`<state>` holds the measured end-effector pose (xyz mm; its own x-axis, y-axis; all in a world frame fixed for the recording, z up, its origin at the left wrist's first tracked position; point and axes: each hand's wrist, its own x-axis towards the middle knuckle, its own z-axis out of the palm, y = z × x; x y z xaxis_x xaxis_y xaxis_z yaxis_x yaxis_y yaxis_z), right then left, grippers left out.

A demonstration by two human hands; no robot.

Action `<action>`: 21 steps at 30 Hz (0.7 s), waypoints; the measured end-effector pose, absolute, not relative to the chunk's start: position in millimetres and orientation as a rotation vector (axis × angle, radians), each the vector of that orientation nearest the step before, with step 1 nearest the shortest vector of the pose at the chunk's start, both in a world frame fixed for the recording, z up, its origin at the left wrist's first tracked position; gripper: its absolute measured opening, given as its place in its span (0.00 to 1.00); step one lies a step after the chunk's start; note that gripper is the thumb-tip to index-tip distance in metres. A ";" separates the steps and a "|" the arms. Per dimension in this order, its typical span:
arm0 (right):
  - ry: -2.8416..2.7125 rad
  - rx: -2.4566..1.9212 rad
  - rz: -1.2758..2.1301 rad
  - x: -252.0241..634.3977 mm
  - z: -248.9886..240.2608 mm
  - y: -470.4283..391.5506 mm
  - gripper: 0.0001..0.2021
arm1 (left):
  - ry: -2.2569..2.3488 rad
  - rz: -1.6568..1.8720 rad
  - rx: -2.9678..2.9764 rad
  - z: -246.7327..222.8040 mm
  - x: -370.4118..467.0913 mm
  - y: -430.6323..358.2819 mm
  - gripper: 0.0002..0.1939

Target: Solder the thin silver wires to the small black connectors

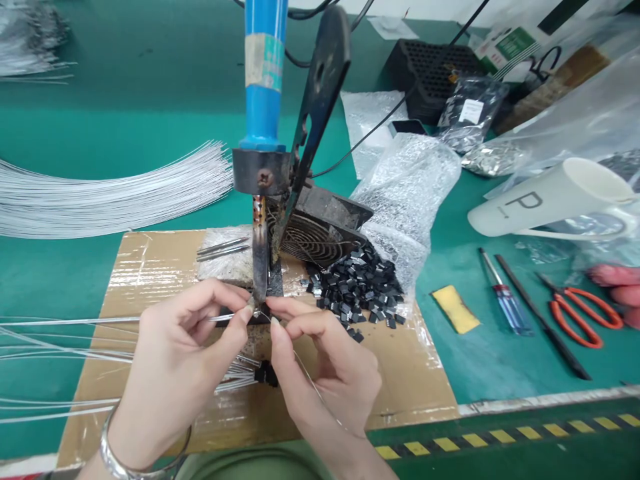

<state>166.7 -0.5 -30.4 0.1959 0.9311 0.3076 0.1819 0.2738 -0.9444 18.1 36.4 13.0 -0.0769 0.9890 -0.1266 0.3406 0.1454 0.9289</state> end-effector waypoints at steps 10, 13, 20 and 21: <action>-1.282 -1.163 0.726 166.1 -33.0 -0.7 0.11 | 1.588 0.950 1.320 12.7 19.1 34.3 0.02; -1.290 -1.152 0.716 166.4 -33.3 0.9 0.10 | 1.590 0.952 1.310 13.6 19.9 35.2 0.02; -1.291 -1.159 0.704 165.8 -32.0 -0.1 0.10 | 1.597 0.951 1.294 15.7 19.1 34.6 0.02; -1.294 -1.158 0.699 165.6 -32.1 -0.4 0.10 | 1.599 0.954 1.293 15.6 19.0 34.5 0.02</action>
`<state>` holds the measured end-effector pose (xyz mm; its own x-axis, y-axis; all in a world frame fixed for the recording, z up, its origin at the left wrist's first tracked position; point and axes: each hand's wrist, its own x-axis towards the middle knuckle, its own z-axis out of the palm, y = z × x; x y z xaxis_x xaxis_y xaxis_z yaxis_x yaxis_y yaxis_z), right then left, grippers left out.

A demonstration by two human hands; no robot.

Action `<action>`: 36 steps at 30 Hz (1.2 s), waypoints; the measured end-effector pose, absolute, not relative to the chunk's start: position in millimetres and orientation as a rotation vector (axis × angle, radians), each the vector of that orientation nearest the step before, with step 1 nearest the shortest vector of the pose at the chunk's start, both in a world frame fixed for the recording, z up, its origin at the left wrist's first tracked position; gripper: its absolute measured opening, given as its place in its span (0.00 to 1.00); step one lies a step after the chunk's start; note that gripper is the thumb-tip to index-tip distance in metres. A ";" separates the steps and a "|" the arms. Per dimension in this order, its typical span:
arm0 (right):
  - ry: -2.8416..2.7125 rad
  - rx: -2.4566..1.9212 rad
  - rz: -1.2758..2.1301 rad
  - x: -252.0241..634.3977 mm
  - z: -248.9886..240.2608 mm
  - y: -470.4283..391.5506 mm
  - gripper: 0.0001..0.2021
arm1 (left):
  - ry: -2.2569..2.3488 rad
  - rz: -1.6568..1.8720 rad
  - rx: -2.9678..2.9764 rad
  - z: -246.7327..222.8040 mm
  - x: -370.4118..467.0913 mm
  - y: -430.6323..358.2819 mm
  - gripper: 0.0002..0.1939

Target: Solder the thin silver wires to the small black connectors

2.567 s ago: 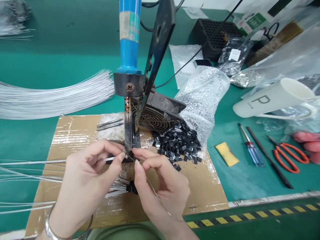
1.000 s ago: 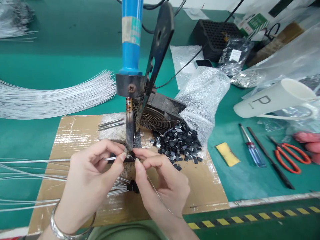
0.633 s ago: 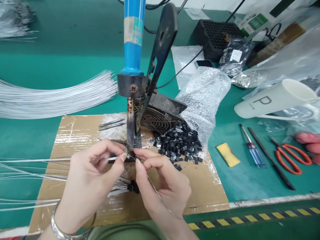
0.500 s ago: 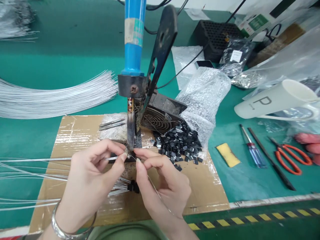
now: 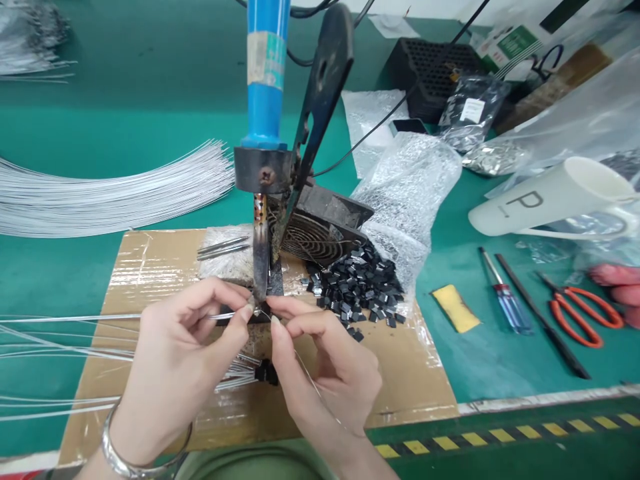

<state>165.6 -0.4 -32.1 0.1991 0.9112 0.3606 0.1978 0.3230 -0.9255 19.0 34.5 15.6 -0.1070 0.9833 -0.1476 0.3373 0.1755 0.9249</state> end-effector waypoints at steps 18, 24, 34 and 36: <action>-1.365 -1.159 0.611 166.4 -30.1 0.9 0.10 | 1.595 0.938 1.329 15.7 19.6 37.9 0.02; -1.375 -1.165 0.579 164.8 -31.0 2.6 0.10 | 1.599 0.914 1.327 16.3 19.1 35.8 0.03; -1.364 -1.163 0.557 164.3 -29.6 2.8 0.11 | 1.609 0.923 1.324 18.5 20.3 37.2 0.02; -1.365 -1.163 0.580 164.7 -28.6 2.5 0.11 | 1.600 0.921 1.326 18.3 19.8 36.5 0.02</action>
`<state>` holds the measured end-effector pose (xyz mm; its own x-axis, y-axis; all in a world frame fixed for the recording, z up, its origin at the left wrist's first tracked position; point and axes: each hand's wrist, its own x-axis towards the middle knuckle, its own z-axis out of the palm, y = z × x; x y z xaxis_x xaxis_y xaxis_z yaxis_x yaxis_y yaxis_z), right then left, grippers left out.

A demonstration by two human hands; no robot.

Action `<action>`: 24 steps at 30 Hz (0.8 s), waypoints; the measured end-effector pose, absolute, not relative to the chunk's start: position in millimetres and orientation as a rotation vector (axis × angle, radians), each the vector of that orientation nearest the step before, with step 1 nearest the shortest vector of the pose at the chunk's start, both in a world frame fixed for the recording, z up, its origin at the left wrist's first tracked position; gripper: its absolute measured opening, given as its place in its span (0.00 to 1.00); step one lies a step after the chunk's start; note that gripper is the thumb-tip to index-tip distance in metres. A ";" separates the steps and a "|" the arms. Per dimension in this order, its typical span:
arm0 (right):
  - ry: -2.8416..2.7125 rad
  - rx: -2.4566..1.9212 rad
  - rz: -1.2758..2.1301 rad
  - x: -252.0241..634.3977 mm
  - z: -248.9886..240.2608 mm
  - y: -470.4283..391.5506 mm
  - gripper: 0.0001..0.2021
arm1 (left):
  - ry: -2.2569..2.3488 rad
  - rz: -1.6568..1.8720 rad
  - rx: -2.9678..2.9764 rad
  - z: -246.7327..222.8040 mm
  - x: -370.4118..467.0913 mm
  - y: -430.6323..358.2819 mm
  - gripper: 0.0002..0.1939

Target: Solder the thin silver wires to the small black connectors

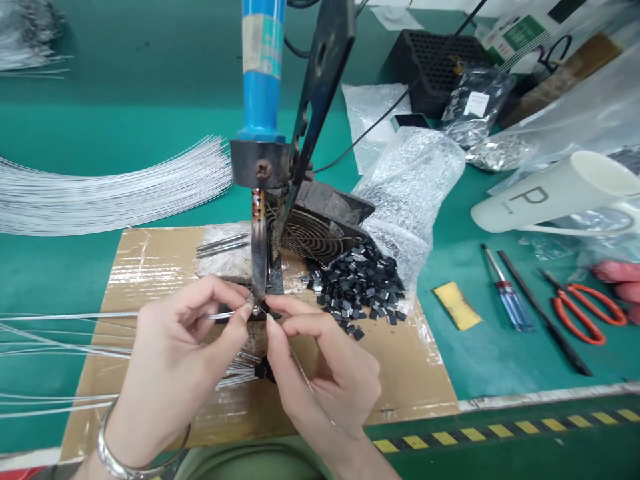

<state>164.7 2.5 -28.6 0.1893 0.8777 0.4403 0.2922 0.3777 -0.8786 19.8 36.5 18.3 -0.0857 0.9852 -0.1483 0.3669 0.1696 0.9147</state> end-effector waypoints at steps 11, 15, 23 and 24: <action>-1.381 -1.177 0.552 164.2 -29.0 0.8 0.11 | 1.592 0.918 1.322 18.8 20.2 33.8 0.02; -1.383 -1.170 0.555 164.6 -28.5 1.0 0.11 | 1.607 0.921 1.323 17.2 18.9 33.7 0.02; -1.386 -1.165 0.531 164.2 -28.2 3.1 0.11 | 1.609 0.915 1.333 17.1 20.2 34.9 0.02; -1.389 -1.162 0.538 164.3 -28.4 2.8 0.11 | 1.602 0.918 1.332 17.2 20.5 34.7 0.02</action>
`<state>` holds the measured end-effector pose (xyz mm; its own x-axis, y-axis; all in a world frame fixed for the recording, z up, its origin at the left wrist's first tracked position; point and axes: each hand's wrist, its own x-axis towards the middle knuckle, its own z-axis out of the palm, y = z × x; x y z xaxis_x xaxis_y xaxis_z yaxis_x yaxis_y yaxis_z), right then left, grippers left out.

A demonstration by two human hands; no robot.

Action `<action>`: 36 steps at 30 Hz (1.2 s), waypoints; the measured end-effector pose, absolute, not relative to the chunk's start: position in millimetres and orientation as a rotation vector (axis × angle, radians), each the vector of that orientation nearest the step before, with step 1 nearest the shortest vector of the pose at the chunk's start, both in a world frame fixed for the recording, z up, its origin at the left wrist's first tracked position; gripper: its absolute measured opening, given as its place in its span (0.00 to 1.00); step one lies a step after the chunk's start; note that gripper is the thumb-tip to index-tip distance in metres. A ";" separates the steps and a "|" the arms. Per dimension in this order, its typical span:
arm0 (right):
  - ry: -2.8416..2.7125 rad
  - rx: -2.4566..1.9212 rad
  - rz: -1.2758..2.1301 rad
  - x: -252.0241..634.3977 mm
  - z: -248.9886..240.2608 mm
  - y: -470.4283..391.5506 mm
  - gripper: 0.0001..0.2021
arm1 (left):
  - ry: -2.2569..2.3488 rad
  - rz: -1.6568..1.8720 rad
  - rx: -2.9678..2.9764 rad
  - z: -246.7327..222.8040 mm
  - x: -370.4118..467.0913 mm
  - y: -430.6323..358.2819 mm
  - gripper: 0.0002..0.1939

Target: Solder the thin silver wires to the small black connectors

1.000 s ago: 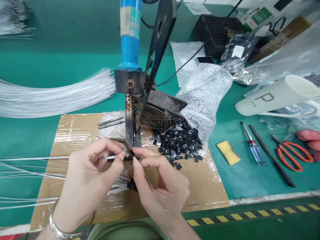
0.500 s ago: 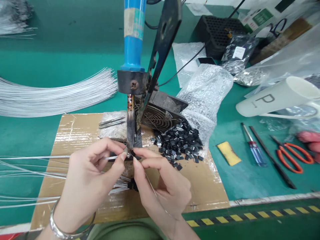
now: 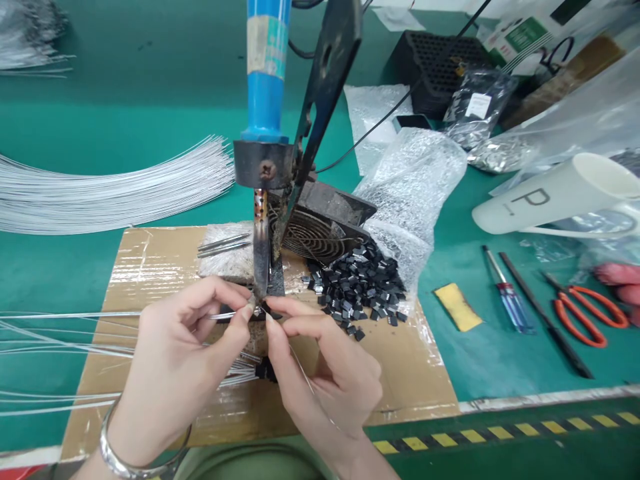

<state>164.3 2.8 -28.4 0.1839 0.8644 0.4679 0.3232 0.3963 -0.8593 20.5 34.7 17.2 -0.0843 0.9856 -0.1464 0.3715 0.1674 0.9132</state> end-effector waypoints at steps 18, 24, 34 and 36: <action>-1.389 -1.179 0.537 165.0 -29.0 1.0 0.11 | 1.605 0.905 1.334 15.6 21.4 35.9 0.02; -1.396 -1.170 0.523 165.1 -29.8 2.0 0.11 | 1.604 0.906 1.336 15.9 19.1 35.7 0.02; -1.422 -1.179 0.506 165.8 -29.2 2.0 0.11 | 1.596 0.913 1.348 17.7 19.5 32.8 0.02; -1.430 -1.188 0.498 165.9 -29.7 1.8 0.11 | 1.602 0.906 1.352 17.2 20.0 33.4 0.02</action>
